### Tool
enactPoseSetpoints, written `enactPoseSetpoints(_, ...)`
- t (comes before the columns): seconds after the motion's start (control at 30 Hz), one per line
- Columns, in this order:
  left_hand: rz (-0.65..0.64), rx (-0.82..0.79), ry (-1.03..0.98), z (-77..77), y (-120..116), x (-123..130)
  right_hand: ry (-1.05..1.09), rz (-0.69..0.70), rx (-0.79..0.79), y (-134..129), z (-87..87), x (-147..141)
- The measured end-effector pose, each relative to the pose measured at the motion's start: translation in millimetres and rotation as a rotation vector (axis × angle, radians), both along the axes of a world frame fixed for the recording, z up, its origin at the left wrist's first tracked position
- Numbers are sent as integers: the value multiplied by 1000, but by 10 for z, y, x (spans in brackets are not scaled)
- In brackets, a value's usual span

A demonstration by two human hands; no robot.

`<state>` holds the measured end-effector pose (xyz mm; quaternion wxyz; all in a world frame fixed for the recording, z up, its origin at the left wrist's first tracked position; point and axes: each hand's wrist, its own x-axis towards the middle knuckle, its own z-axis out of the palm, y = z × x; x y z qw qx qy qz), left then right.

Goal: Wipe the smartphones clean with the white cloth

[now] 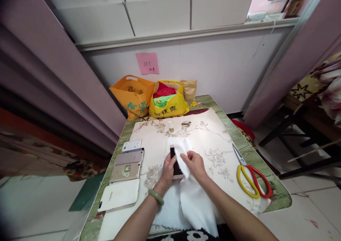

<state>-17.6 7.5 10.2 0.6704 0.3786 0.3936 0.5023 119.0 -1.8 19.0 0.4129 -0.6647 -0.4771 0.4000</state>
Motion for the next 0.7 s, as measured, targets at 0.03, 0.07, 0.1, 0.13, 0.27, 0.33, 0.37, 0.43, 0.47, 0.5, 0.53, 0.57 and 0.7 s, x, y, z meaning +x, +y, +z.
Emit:
enactPoseSetpoints(0.03,15,-11,-5,-8,4,2,-1,17,-3,-109,-20,1)
enactPoseSetpoints(0.07,26,-20,-9,-16,8,2,-9,31,-6,-214,-38,5)
enactPoseSetpoints(0.1,35,-26,-12,-24,13,3,-24,41,-8,-307,-53,11)
enactPoseSetpoints(0.13,42,-30,-16,-31,17,4,-40,49,-11,-382,-66,18)
enactPoseSetpoints(0.27,53,-32,-23,-28,25,9,-65,67,-34,-429,-75,46)
enactPoseSetpoints(0.33,42,-28,-18,-15,25,9,-56,63,-28,-292,-48,54)
enactPoseSetpoints(0.37,31,-22,-14,-9,24,8,-47,49,-20,-195,-26,57)
enactPoseSetpoints(0.43,1,1,0,-1,23,3,-25,5,-9,30,29,59)
enactPoseSetpoints(0.47,-14,16,11,1,22,0,-9,-22,-10,143,58,59)
enactPoseSetpoints(0.5,-25,30,23,4,20,-2,8,-49,-17,245,85,59)
enactPoseSetpoints(0.53,-29,42,34,7,18,-3,24,-71,-26,331,105,59)
enactPoseSetpoints(0.57,-30,51,43,12,15,-2,38,-86,-32,395,116,58)
enactPoseSetpoints(0.7,-30,69,53,52,-5,9,82,-86,-31,379,45,45)
